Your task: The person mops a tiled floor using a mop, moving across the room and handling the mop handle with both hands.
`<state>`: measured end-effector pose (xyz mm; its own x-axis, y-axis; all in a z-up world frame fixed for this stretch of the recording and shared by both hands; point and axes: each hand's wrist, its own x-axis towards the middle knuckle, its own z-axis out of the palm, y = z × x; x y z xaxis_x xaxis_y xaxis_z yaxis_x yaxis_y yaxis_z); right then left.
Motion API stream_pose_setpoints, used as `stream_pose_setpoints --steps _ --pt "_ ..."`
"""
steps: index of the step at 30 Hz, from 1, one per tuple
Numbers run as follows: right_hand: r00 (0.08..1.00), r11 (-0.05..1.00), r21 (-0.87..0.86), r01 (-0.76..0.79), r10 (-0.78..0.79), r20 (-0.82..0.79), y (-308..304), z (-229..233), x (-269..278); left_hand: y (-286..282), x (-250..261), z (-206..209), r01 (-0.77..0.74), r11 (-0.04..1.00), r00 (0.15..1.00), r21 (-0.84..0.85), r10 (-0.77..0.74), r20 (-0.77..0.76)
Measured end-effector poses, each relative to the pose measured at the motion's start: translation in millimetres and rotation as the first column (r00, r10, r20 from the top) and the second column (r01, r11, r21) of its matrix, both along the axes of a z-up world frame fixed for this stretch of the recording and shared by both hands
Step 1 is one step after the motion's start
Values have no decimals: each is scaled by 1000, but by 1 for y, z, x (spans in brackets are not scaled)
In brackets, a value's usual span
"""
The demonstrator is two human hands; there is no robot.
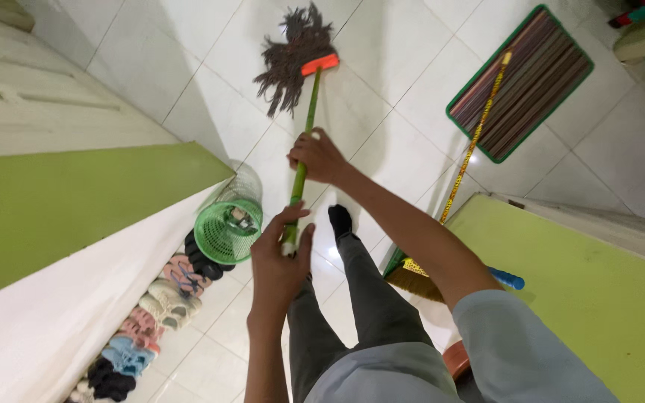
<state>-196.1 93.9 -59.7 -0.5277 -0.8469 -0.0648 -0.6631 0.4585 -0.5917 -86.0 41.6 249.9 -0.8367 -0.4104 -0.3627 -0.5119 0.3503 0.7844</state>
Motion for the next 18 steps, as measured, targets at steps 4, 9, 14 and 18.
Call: stream_pose_setpoints --steps 4,9,14,18 --pt "998 998 41 41 -43 44 9 -8 -19 5 -9 -27 112 994 993 1 -112 25" --pt "975 980 -4 200 -198 100 23 -36 -38 18 -20 -73 182 981 983 -73 -182 10" --pt "936 937 -61 343 -336 108 35 -50 -36 28 -26 -96 282 942 943 -181 -307 -130" --pt "905 912 3 411 -408 123 41 -41 -21 37 -20 -91 280 935 918 -217 -327 -224"
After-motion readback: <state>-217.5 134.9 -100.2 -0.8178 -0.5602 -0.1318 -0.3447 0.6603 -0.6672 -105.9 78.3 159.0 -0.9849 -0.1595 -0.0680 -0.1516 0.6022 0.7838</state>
